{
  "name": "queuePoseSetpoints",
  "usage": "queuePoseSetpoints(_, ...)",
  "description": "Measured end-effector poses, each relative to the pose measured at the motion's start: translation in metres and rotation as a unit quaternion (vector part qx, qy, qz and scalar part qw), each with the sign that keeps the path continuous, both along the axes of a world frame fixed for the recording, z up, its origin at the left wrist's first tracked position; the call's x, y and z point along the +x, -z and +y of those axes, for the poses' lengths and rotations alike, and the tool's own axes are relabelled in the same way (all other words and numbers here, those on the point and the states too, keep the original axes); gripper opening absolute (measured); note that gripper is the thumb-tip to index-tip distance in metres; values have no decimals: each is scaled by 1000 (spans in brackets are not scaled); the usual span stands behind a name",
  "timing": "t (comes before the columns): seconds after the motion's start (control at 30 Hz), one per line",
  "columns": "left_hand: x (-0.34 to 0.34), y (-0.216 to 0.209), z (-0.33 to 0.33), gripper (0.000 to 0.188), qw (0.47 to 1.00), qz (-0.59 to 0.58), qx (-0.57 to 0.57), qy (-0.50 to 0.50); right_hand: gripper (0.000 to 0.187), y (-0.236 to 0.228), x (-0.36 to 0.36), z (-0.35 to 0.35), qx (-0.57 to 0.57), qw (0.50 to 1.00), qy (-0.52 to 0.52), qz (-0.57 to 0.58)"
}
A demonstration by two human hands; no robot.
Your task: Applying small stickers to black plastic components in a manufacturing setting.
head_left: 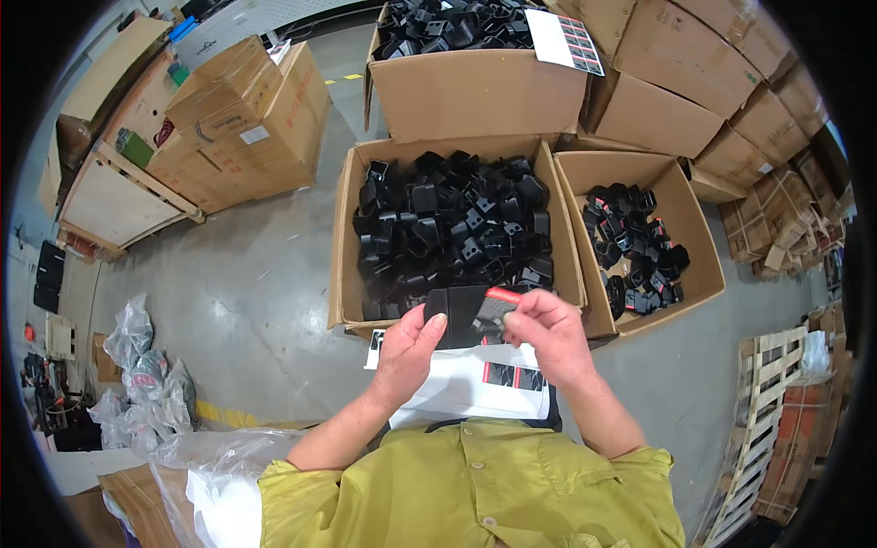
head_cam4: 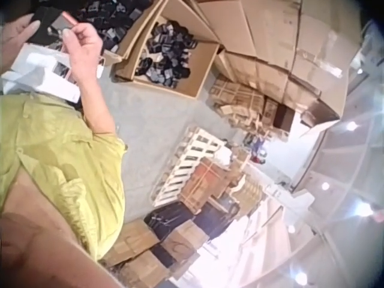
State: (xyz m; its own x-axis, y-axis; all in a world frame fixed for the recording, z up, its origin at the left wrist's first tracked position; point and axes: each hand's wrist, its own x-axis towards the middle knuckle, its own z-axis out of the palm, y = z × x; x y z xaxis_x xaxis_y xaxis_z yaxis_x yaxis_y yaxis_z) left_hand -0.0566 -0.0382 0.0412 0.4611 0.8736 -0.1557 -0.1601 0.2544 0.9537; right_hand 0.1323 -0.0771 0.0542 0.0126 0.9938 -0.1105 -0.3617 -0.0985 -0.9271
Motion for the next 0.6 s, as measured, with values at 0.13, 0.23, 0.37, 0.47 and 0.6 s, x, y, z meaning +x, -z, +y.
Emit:
queuePoseSetpoints(0.13, 3, -2, -5, 26, 1000, 3, 14, 9, 8, -6, -7, -4, -35, 998, -43, -33)
queuePoseSetpoints(0.23, 1, -2, -8, 26, 999, 19, 30, 19, 8, -6, -10, -4, -49, 996, -36, -64)
queuePoseSetpoints(0.37, 2, -2, -11, 24, 1000, 17, 18, 20, 10, -8, -13, -3, -55, 989, -22, -133)
queuePoseSetpoints(0.47, 1, 2, -12, 24, 997, 62, 50, 10, 11, -9, -14, -2, -59, 985, -16, -162)
queuePoseSetpoints(0.6, 0, 2, -14, 24, 995, 73, 61, 8, 11, -10, -14, -2, -65, 980, -18, -190)
